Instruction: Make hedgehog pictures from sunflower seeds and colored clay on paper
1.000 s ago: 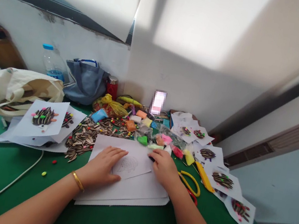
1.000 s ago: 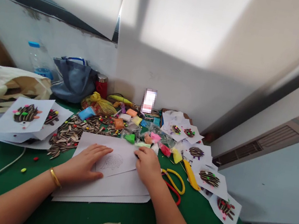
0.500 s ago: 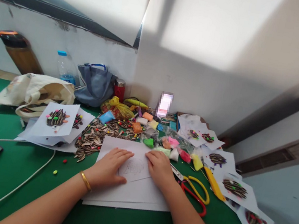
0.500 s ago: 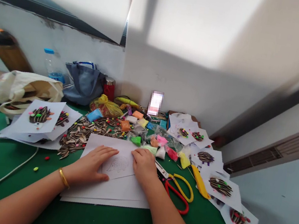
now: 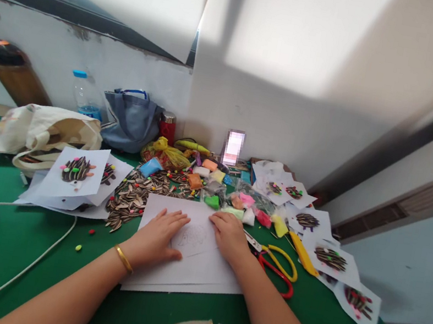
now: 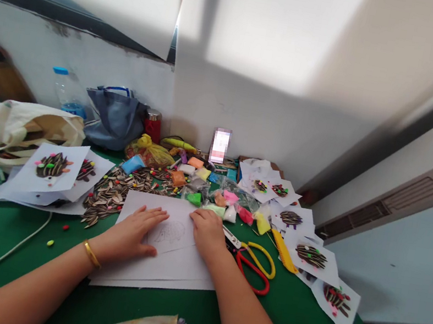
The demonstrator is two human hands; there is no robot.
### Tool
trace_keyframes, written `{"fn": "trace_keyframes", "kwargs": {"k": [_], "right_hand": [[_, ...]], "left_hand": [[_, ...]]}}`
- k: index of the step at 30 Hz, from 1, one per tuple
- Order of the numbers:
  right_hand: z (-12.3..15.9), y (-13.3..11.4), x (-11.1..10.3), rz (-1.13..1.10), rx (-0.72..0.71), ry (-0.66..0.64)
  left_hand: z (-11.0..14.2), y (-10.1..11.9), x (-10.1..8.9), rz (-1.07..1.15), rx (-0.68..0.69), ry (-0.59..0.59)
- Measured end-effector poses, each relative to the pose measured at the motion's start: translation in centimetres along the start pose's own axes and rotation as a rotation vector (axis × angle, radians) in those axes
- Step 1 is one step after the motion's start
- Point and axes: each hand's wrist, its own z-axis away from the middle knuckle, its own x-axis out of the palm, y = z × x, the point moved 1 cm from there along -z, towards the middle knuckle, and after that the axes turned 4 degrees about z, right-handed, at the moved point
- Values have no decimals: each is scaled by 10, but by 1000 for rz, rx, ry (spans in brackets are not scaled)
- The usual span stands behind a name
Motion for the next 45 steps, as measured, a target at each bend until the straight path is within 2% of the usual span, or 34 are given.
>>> {"fn": "trace_keyframes", "kwargs": {"k": [9,16,22,25,30,34,39,42,45], "right_hand": [[1,1,4,17,19,48],[-5,11,5,1,28,100],[-5,16,-3,-107,-33,253],[-3,24,-16,-144,17,357],[6,54,-36,-126,215,423],[13,66,-41,-88,277,309],[17,57,-42,68,288,50],[21,49,-42,142,287,-2],[26,41,-41,121,215,-26]], "left_hand": [[-1,-1,2,7,-3,10],[0,-1,2,19,-10,21],[-1,-2,3,20,-13,7],[0,-2,2,19,-8,-1],[0,-1,-1,-4,-1,-20],[-1,1,-3,-7,-21,-51],[-1,6,-7,-53,-32,-42],[1,11,-13,-68,-41,-20],[3,17,-18,-79,-63,-15]]}}
